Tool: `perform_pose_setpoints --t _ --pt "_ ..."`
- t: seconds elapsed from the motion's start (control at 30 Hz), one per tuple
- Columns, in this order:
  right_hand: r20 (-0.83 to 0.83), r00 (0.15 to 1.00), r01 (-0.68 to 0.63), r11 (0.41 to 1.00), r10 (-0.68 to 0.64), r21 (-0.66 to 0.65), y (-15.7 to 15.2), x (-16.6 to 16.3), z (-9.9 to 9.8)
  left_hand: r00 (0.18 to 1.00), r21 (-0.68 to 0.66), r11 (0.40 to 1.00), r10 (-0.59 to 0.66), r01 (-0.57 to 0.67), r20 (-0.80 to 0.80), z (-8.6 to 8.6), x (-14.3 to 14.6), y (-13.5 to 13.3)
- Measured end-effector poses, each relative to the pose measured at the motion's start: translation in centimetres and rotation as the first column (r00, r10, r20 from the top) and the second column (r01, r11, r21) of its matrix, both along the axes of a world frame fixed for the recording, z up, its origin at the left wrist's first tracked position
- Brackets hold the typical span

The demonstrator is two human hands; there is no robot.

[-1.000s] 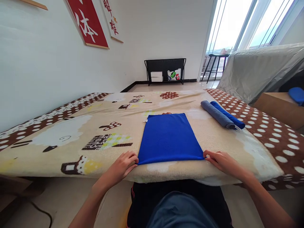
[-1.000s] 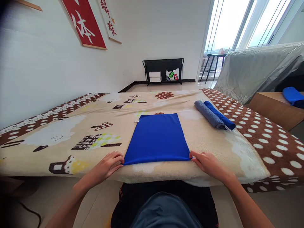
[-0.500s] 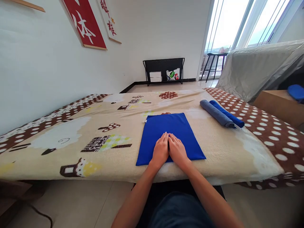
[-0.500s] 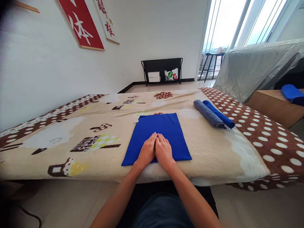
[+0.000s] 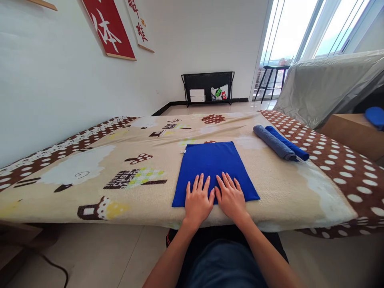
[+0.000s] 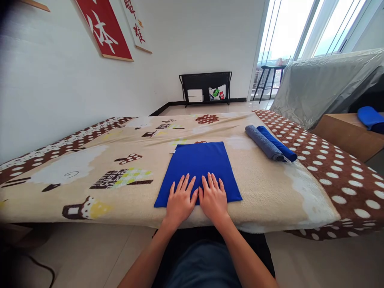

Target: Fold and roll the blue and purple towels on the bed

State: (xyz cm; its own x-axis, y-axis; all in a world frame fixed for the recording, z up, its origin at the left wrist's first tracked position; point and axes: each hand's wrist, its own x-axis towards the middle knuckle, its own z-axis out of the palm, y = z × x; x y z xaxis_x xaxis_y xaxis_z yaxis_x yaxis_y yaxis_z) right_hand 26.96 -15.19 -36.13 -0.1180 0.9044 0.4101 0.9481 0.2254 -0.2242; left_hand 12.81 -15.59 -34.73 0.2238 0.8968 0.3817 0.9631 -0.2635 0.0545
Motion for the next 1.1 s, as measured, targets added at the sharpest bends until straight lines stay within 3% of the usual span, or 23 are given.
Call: perform_pose_setpoints --t 0.17,0.47,0.63,0.77,0.87,0.97,1.1 --pt "0.040 0.998 0.043 0.996 -0.046 0.075 -1.6 2.6 -0.6 1.000 0.026 0.999 0.029 -0.029 -0.004 -0.4 -2.4 -1.5" --pt "0.051 0.992 0.107 0.976 -0.118 0.190 -4.4 7.4 -3.4 0.998 0.041 0.999 0.008 -0.010 0.055 -1.9 -7.9 -4.4" --pt "0.070 0.993 0.086 0.987 -0.096 0.136 -4.5 8.9 -1.8 0.992 -0.083 0.995 -0.052 0.062 0.116 0.3 -9.9 -4.9" --pt "0.059 0.998 -0.027 0.998 0.024 0.059 -0.5 7.0 1.6 0.977 -0.059 0.988 -0.133 0.144 0.166 3.6 -8.6 -1.7" --pt "0.040 0.973 -0.216 0.959 0.227 -0.181 4.4 4.2 3.3 0.935 -0.165 0.930 -0.297 0.329 0.192 4.7 -6.1 3.2" --pt "0.023 0.963 -0.242 0.900 0.268 -0.362 8.9 1.6 3.5 0.930 -0.341 0.867 -0.354 0.365 0.096 4.0 -3.5 8.4" --pt "0.021 0.967 -0.223 0.885 0.253 -0.408 12.8 0.5 2.8 0.926 -0.416 0.835 -0.376 0.359 0.044 2.3 -1.8 13.4"
